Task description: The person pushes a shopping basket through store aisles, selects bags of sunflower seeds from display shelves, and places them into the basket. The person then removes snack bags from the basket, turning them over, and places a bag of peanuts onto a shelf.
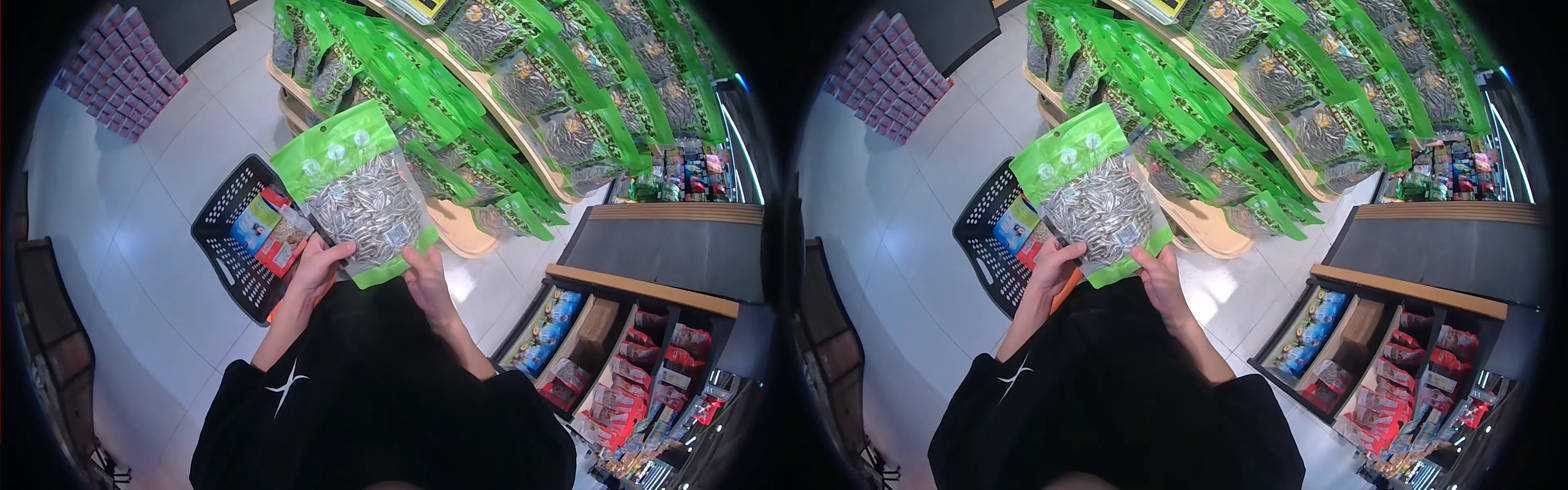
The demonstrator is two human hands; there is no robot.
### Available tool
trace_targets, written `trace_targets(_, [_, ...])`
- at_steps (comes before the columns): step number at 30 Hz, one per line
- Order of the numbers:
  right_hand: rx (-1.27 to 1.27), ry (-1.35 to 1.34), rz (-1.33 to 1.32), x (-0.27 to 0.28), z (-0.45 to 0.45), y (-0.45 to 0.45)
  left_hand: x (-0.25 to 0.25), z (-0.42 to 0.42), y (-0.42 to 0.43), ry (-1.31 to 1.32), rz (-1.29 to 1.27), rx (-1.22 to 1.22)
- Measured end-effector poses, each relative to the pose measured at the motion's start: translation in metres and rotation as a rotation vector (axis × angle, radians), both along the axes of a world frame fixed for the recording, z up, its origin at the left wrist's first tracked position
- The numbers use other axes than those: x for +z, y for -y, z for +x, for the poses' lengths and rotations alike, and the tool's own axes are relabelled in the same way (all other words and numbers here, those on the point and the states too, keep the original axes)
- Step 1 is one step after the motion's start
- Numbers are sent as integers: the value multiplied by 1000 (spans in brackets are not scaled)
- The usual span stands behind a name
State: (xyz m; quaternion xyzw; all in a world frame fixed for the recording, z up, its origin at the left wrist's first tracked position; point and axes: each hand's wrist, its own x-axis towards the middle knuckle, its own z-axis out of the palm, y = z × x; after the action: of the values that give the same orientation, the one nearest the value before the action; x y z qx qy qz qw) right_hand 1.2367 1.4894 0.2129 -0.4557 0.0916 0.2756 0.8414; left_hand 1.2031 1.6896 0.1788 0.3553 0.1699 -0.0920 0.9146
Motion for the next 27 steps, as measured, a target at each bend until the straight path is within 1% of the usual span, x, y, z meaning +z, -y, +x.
trace_targets(3, [33, 32, -8, -2, -1, 1, 3, 0, -1, 22, 15, -10])
trace_targets(10, [12, 34, 17, 5, -3, 0, -3, -2, -4, 44, 47, -23])
trace_targets(13, [14, 72, -4, 2, -2, 2, 3, 2, -4, 2, 60, 46])
trace_targets(15, [21, 109, -33, 1, -3, 1, 13, 6, -6, -53, 106, 201])
trace_targets(16, [-9, 189, -69, 2, -1, 0, 8, 3, -7, -91, 151, 254])
trace_targets(17, [-39, 269, -105, 2, 0, -1, 9, 2, -7, -88, 150, 254])
trace_targets(18, [-38, 272, -105, 8, 0, -3, 10, 0, -7, -112, 228, 323])
trace_targets(19, [-74, 324, -186, 17, 1, -6, 11, -3, -6, -138, 306, 392])
trace_targets(20, [-108, 377, -267, 22, 0, -9, 4, -8, -12, -70, 325, 314])
trace_targets(21, [-103, 377, -266, 17, -1, -10, 10, -10, -11, -71, 324, 318])
trace_targets(23, [-191, 580, -508, 2, -5, -12, 28, -15, -10, -20, 261, 57])
trace_targets(24, [-179, 583, -506, 5, -4, -13, 32, -18, -7, 9, 206, 30])
trace_targets(25, [-135, 915, -740, 11, 1, -16, 32, -19, -5, 7, 205, 47])
trace_targets(26, [-84, 1252, -963, 14, 4, -19, 32, -21, -5, 18, 88, 49])
trace_targets(27, [-65, 1259, -948, 14, 7, -22, 32, -24, -6, 31, -29, 55])
